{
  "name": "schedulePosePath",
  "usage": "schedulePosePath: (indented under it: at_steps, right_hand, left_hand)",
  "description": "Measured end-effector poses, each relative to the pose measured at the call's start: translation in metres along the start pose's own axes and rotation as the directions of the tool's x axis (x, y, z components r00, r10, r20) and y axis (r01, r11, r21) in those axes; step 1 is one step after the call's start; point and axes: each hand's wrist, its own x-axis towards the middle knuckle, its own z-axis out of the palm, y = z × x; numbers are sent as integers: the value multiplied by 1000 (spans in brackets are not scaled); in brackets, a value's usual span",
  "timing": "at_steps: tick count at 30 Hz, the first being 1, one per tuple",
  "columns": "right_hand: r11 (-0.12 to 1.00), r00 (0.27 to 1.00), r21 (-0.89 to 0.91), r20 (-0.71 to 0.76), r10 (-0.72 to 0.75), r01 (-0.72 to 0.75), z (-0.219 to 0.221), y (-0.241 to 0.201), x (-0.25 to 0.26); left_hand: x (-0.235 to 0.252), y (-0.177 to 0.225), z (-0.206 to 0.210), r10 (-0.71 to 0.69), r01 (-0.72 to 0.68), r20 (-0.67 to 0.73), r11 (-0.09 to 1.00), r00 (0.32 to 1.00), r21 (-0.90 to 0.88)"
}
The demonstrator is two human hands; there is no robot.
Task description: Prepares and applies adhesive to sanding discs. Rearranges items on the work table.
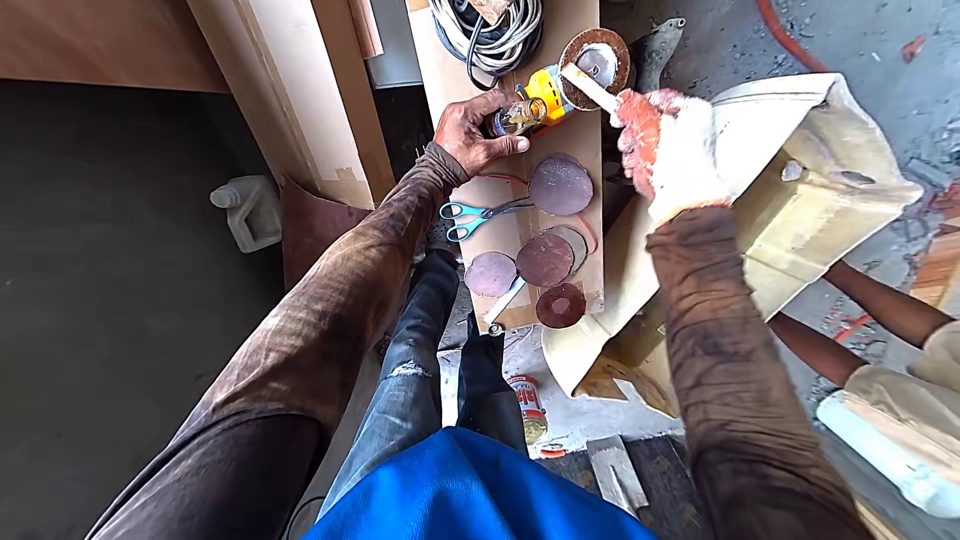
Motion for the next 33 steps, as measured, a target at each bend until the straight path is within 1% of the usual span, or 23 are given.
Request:
schedulePosePath:
  at_steps: [1,3,6,9,11,12,14,17,19,21,22,23,25,27,29,33]
  right_hand:
    - [997,1000,-73,25,16,-14,-9,-10,8]
    - [978,1000,-210,27,7,-1,-19,-26,27]
    - [942,999,-334,48,-16,32,-17,-47,52]
    - [909,986,-414,165,30,42,-20,-62,57]
    - [912,966,-408,249,68,41,-28,-64,52]
    - [917,960,-399,265,86,28,-32,-64,51]
    - [925,972,-380,222,74,16,-37,-62,51]
    - [939,993,-338,118,-20,59,-30,-51,61]
    - [933,987,-353,163,-5,63,-29,-51,58]
    - [907,969,-415,244,32,75,-34,-55,50]
    - [888,966,-452,257,35,88,-37,-55,47]
    - [869,968,-486,249,38,91,-40,-57,45]
    - [856,983,-507,185,-5,100,-39,-57,46]
    - [863,992,-493,112,-61,109,-34,-54,53]
    - [876,997,-476,54,-63,81,-30,-53,56]
    - [915,998,-402,66,-10,36,-28,-49,49]
  left_hand:
    - [0,0,0,-2,2,0,1000,1000,3]
    - [0,0,1,5,-5,-2,1000,1000,-2]
    - [1,0,1,12,-12,-7,1000,1000,-4]
    - [0,1,1,1,-1,-6,1000,1000,-10]
    - [0,0,0,-13,13,-3,1000,1000,-19]
    - [0,-1,0,-12,12,-5,1000,1000,-28]
    - [1,-2,0,-10,9,-8,999,1000,-47]
    - [1,-2,1,-7,6,-14,998,1000,-58]
    - [1,-3,2,4,-4,-14,998,1000,-58]
    - [1,-4,1,22,-23,-14,998,1000,-53]
    - [1,-5,1,24,-24,-11,998,1000,-56]
    - [1,-4,1,24,-24,-7,998,1000,-62]
    - [1,-3,0,17,-17,-7,997,1000,-69]
    - [1,-3,1,18,-19,-11,997,1000,-73]
    - [0,-4,1,23,-23,-5,996,1000,-80]
    - [1,-5,0,23,-23,-4,996,1000,-84]
